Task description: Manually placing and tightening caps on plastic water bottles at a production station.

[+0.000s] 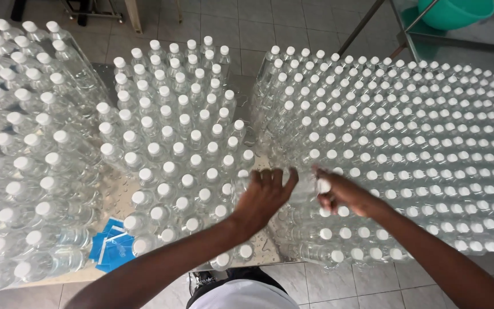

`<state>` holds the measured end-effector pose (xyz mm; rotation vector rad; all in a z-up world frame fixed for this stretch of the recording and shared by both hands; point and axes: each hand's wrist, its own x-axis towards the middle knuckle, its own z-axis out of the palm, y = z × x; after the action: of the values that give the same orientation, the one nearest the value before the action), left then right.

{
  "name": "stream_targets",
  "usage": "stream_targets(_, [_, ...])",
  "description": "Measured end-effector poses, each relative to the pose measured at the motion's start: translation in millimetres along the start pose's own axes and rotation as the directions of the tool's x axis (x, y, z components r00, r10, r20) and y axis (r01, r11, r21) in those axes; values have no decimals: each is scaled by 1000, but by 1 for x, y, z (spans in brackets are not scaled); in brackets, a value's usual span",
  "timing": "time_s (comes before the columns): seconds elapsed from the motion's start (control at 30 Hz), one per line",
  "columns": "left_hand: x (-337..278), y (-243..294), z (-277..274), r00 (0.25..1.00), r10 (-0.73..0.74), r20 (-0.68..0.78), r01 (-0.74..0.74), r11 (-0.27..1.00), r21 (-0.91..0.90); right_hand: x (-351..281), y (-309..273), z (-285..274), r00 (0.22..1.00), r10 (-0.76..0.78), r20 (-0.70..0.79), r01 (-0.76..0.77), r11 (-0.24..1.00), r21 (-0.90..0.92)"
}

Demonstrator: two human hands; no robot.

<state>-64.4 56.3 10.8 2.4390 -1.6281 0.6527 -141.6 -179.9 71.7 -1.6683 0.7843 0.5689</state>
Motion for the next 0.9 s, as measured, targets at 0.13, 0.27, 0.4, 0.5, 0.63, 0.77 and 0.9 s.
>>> stream_targets(0.13, [56,-16,53,984,-165,-61,152,973,-171,0,-33,-44,941,-289,-174,280,957,-76])
stream_targets(0.27, [76,-49,41,957,-285,57,277,839,-469,27,-71,-55,791,-560,-244,406,781,-474])
stream_targets(0.4, [39,-83,0,835,-411,364,546,550,-631,121,-69,-46,760,-645,-76,225,370,-901])
stream_targets(0.5, [-5,-94,-24,698,-489,524,716,470,-515,194,-57,-44,812,-582,36,201,221,-954])
stream_targets(0.63, [-74,-92,-23,557,-581,594,831,378,-409,283,-22,-52,845,-528,87,216,188,-958])
stream_targets(0.77, [-139,-79,-9,509,-646,569,856,308,-415,319,-1,-63,808,-586,64,197,165,-967])
stream_targets(0.9, [-156,-62,-13,438,-676,592,884,205,-421,333,5,-63,819,-573,-41,59,154,-986])
